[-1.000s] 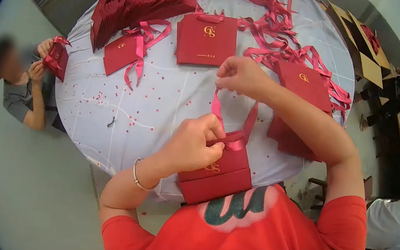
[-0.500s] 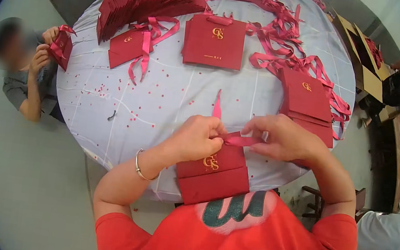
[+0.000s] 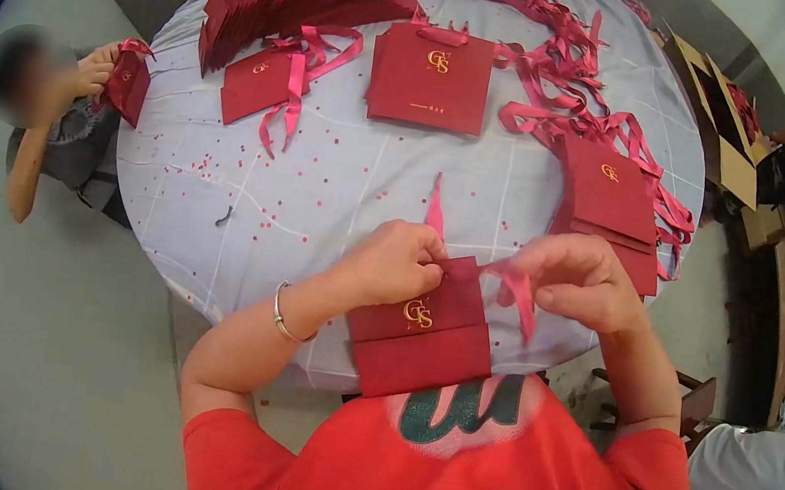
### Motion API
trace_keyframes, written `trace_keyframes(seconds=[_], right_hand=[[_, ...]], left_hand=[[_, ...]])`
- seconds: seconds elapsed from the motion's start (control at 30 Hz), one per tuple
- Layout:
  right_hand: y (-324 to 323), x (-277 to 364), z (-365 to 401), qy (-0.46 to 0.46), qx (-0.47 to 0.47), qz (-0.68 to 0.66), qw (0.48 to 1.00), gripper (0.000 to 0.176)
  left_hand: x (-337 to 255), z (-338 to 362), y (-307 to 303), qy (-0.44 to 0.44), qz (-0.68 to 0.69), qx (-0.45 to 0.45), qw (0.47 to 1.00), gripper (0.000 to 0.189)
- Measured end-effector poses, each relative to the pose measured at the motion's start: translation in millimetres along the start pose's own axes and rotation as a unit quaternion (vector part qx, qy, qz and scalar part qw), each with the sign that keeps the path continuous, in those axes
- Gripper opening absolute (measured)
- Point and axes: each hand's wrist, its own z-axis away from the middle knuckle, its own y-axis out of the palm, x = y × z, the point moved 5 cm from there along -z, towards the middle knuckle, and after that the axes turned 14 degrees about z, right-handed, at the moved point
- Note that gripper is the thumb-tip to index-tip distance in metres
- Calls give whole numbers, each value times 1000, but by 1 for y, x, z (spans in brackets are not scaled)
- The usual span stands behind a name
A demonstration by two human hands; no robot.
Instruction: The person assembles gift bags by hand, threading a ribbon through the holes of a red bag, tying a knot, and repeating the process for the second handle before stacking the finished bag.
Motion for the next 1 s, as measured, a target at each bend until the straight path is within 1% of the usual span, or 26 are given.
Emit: trace_keyframes(seconds=[0.03,0.07,0.1,0.13,0.2,0.23,0.3,0.33,0.37,0.43,0.47,0.53,0.57,0.63,0.67,0.73,0.77,0.83,0.87,0.9,0.97,1.0], right_hand=[[-1,-3,-2,-22,-29,-20,999,28],[-4,-6,-4,-44,-57,-40,997,30],[-9,-11,-4,-67,-105,22,992,32],[-7,-12,-7,-66,-105,23,992,32],[-7,-6,-12,-112,-162,127,972,34],[-6,-6,-13,-88,-182,119,972,29],[-6,-10,-17,-30,-185,-40,981,26],[-3,-3,-20,-54,-140,-130,980,25],[-4,-5,-22,-53,-139,-130,980,25],[-8,-14,-25,-48,-171,-29,984,22],[-7,-17,-27,-48,-170,-28,984,22],[-8,-19,-28,-53,-213,15,975,22],[-7,-17,-29,-53,-212,15,976,22],[-6,-12,-31,-67,-206,-39,976,21],[-4,-10,-32,-67,-205,-39,976,21],[-3,-6,-34,-75,-222,7,972,15],[-5,-6,-34,-75,-222,8,972,15],[-10,-5,-37,-103,-225,62,967,18],[-14,-7,-36,-103,-249,86,959,8],[-13,-6,-40,-103,-248,86,959,8],[-10,9,-42,-253,-294,129,913,1],[-5,15,-43,-233,-311,133,912,6]], left_hand=[[-1,0,1,-13,17,9,1000,11],[-3,1,1,-13,17,8,1000,11],[-7,2,1,-3,3,4,1000,11],[-9,3,1,7,-12,0,1000,12],[-7,1,0,0,-11,1,1000,12],[-6,1,0,-5,-10,3,1000,12],[-11,3,0,-7,-7,-3,1000,13],[-12,4,0,-9,-4,-9,1000,13],[-12,4,0,-9,-3,-10,1000,13],[-10,2,-1,-6,31,-13,999,13],[-12,3,-1,-5,32,-14,999,13],[-17,4,-1,-16,19,-16,1000,14],[-16,4,-1,-16,20,-17,1000,14],[-13,2,-1,-4,21,-18,1000,14],[-11,2,-1,-3,21,-19,1000,14],[-9,1,-1,14,17,-14,1000,14],[-8,1,-1,14,17,-14,1000,14],[-8,0,-1,19,-10,-18,1000,16],[-10,1,-1,19,-10,-19,1000,16],[-15,3,-1,31,-34,-23,999,19],[-22,7,-1,42,-57,-28,997,21],[-24,9,0,41,-81,-23,996,23]])
